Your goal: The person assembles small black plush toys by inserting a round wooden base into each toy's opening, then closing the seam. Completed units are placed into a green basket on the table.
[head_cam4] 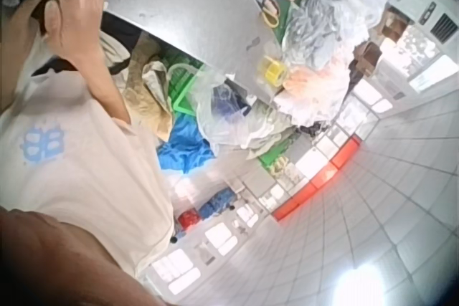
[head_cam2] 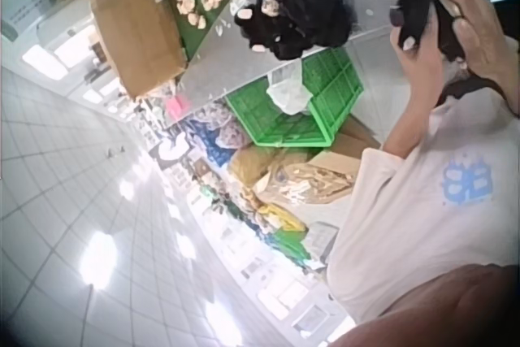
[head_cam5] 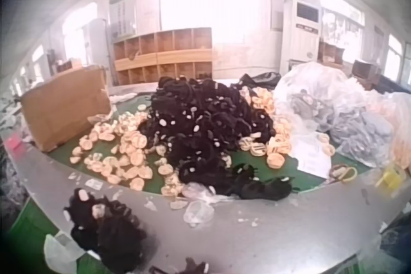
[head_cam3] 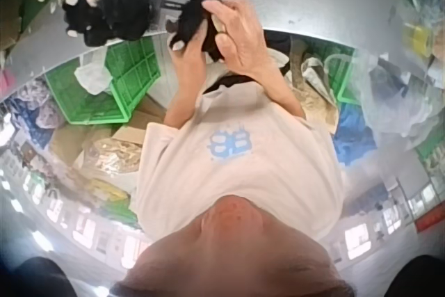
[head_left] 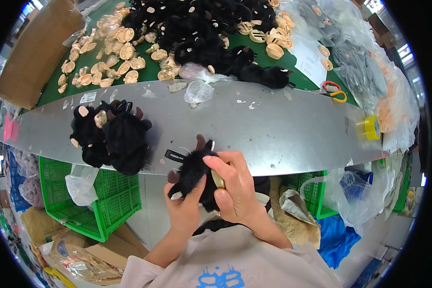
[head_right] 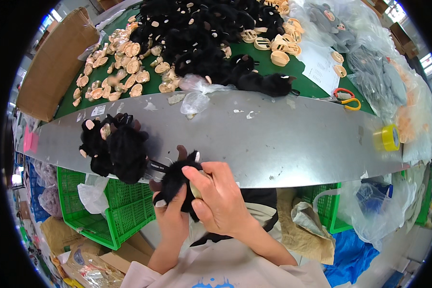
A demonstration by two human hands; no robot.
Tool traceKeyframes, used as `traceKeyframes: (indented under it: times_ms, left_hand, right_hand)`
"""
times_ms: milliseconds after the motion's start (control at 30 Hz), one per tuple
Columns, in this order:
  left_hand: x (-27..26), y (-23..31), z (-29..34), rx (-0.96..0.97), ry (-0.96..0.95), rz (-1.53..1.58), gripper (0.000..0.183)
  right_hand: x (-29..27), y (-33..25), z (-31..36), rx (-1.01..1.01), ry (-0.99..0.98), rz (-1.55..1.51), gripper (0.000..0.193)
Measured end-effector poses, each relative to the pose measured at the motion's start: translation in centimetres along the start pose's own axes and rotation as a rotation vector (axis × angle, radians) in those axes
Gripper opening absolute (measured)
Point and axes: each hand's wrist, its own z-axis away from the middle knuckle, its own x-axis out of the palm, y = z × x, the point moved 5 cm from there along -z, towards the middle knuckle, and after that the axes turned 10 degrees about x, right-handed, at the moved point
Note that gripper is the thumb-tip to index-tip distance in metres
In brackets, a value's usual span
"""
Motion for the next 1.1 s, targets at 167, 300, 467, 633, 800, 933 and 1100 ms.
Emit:
traceKeyframes:
  times_ms: [167,300,467,633,800,933,1100]
  left_hand:
    - [-0.9,-1.3,0.5,-0.282,-0.1,0.09,0.015]
    - [-0.7,-1.6,1.1,-0.326,-0.121,0.05,0.014]
    - [-0.1,-0.9,1.1,-0.243,-0.265,0.086,0.018]
    - [1.4,-0.7,1.5,-0.286,-0.347,0.452,0.032]
    - [1.2,-1.9,2.1,-0.441,-0.338,0.497,0.052]
    - [0.6,-2.8,2.1,-0.453,-0.39,0.508,0.056]
    - [0.8,-2.5,2.0,-0.426,-0.433,0.592,0.01]
  right_hand:
    - [-0.6,0.5,0.0,-0.06,-0.041,0.158,0.049]
    - [-1.1,0.9,0.5,-0.124,0.109,0.086,0.042]
    - [-2.2,1.6,0.8,0.085,0.115,-0.161,0.038]
    - [-2.0,1.5,0.7,0.158,0.102,-0.272,0.038]
    - [-2.0,2.6,0.5,0.191,0.125,-0.372,0.033]
    - [-1.8,2.9,0.5,0.201,0.115,-0.417,0.035]
    - [-1.6,3.1,0.5,0.178,0.074,-0.437,0.037]
